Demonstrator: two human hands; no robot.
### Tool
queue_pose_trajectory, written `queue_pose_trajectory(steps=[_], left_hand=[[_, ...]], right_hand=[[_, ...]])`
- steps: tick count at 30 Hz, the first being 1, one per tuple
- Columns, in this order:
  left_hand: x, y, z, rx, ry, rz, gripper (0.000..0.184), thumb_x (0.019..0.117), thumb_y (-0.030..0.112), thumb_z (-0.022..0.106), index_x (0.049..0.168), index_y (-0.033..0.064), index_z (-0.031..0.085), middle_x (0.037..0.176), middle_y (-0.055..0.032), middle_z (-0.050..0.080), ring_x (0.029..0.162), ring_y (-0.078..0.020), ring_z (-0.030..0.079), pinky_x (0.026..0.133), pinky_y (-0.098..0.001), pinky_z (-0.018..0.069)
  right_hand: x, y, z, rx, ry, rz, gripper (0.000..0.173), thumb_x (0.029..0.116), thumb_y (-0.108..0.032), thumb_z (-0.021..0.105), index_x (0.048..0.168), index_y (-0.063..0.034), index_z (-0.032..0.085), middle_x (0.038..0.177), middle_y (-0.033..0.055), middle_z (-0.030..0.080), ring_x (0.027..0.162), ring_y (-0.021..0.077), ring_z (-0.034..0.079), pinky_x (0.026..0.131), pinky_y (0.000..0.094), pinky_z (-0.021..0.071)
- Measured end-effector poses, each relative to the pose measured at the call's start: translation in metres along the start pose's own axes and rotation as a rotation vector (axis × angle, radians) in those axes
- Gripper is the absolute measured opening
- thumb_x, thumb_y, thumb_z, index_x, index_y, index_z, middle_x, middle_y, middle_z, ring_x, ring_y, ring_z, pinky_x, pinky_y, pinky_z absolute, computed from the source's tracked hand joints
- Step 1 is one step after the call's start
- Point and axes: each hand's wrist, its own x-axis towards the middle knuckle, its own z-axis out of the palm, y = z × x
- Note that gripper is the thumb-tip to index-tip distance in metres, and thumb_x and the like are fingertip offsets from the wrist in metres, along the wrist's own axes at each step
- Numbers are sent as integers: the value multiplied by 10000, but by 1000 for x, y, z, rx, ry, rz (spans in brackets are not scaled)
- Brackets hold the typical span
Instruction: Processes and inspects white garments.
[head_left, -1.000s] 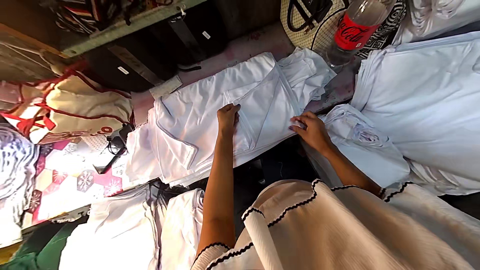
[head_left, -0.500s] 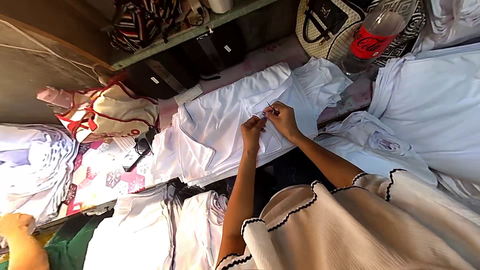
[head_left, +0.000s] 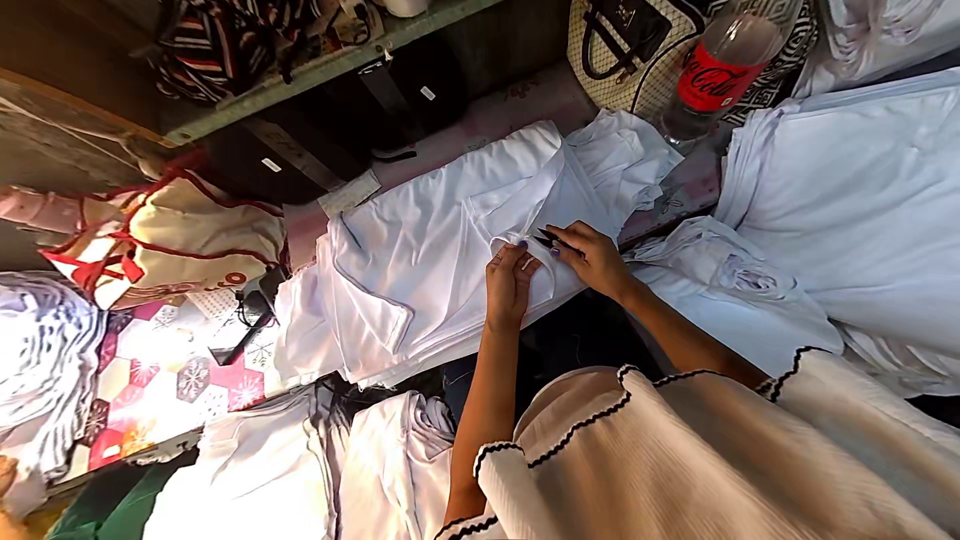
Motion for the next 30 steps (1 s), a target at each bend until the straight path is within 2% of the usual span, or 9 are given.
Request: queue_pose_trajectory(steps=[4, 8, 12, 19, 26, 30], left_hand=[[-2, -2, 5, -15, -3, -7, 209, 1033, 43, 479, 915, 75, 649, 848, -45, 697, 767, -138, 691, 771, -318, 598], [-2, 0, 4, -13, 23, -8, 190, 1036, 70, 495, 921, 82, 646, 849, -41, 695, 764, -137, 687, 773, -315, 595], [-3, -2, 6, 23, 4, 19, 209, 1019, 44, 513, 872, 80, 658, 814, -28, 688, 744, -118, 678, 755, -295, 589], [-5, -3, 9, 12, -3, 15, 212, 1019, 35, 515, 885, 85, 671, 841, -25, 694, 762, -111, 671, 770, -290, 581], [-8, -6, 14, -3, -4, 8, 208, 1007, 28, 534, 855, 83, 665, 814, -26, 684, 740, -117, 669, 763, -289, 584], [-8, -2, 12, 30, -30, -23, 200, 1024, 44, 519, 897, 74, 671, 847, -40, 700, 776, -133, 688, 795, -309, 589]], right_hand=[[0, -1, 5, -42, 46, -50, 374, 970, -114, 678, 1310, 39, 667, 1034, 196, 664, 854, 254, 657, 775, 348, 570], [0, -1, 6, -71, 80, -120, 373, 961, -123, 680, 1292, 46, 673, 1012, 191, 673, 837, 241, 664, 761, 329, 576], [1, -5, 8, -89, 19, -81, 337, 984, -125, 655, 1262, 64, 663, 1011, 209, 671, 850, 282, 673, 786, 374, 582], [5, -7, 10, -147, 11, -116, 262, 1007, -114, 626, 1177, 82, 666, 998, 223, 659, 882, 330, 685, 803, 408, 590], [0, -1, 17, -209, 112, -208, 206, 1008, -76, 607, 1097, 90, 692, 956, 219, 674, 867, 321, 699, 805, 375, 595], [-4, -1, 10, -110, 120, -135, 210, 1016, -68, 588, 1114, 84, 696, 985, 210, 681, 871, 287, 697, 812, 363, 589]])
